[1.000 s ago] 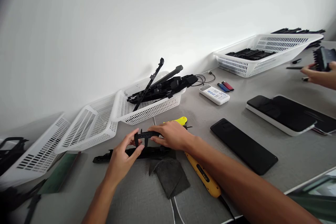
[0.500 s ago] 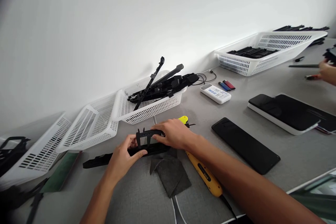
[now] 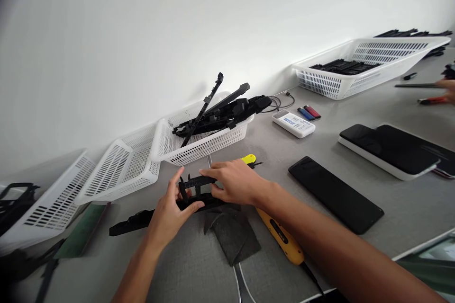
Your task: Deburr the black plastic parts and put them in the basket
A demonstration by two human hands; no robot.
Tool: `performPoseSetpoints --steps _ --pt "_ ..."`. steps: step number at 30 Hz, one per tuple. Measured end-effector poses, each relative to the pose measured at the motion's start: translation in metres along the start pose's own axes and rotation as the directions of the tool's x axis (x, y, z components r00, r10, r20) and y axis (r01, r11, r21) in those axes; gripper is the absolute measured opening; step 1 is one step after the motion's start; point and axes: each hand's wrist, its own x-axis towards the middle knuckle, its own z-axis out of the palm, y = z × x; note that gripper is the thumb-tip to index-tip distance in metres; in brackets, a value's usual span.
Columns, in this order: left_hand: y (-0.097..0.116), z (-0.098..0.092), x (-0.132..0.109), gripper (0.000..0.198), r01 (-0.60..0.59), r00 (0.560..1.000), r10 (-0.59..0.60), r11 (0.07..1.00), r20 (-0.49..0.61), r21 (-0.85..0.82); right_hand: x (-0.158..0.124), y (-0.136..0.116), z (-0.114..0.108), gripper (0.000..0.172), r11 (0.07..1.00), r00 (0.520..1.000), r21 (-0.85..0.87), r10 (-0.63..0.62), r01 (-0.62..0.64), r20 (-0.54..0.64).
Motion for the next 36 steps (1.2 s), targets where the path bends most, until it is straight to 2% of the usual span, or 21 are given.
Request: performPoseSetpoints --steps 6,13,19,24,26,31,36 --pt "-0.003 0.0 0.0 0.095 -0.006 1.0 0.006 1.0 -0.003 0.01 0.0 0.003 -0.001 0.057 1.0 0.998 -0.009 -0.006 0.006 0.068" --pt "0.0 -0.005 0.001 0.094 0.019 1.0 -0.019 0.999 0.01 -0.026 0.001 0.005 -0.005 0.045 0.999 0.993 -0.027 0.045 -0.042 0.105" --pt "0.001 -0.002 0.001 0.096 0.03 0.999 -0.028 0.996 0.026 -0.089 0.003 0.006 -0.003 0.037 0.999 0.998 0.002 0.041 -0.041 0.05" --pt "-0.002 0.004 0.0 0.096 0.027 0.999 -0.031 0.994 -0.033 -0.108 0.003 0.008 0.006 0.029 0.999 0.999 -0.032 -0.042 0.042 -0.02" --pt "-0.002 0.008 0.0 0.094 0.021 0.997 -0.03 0.991 -0.07 -0.13 0.003 0.007 0.008 0.025 0.999 0.999 -0.038 -0.036 0.035 -0.033" --pt "-0.001 0.014 0.0 0.073 -0.115 0.983 0.091 0.983 -0.159 -0.145 0.003 0.011 0.002 0.027 0.996 0.996 -0.023 0.082 -0.083 -0.031" --pt "-0.01 -0.004 0.006 0.05 -0.194 0.955 0.21 0.976 -0.208 0.094 0.003 0.029 -0.006 0.027 0.991 0.984 0.068 0.124 -0.116 -0.131"
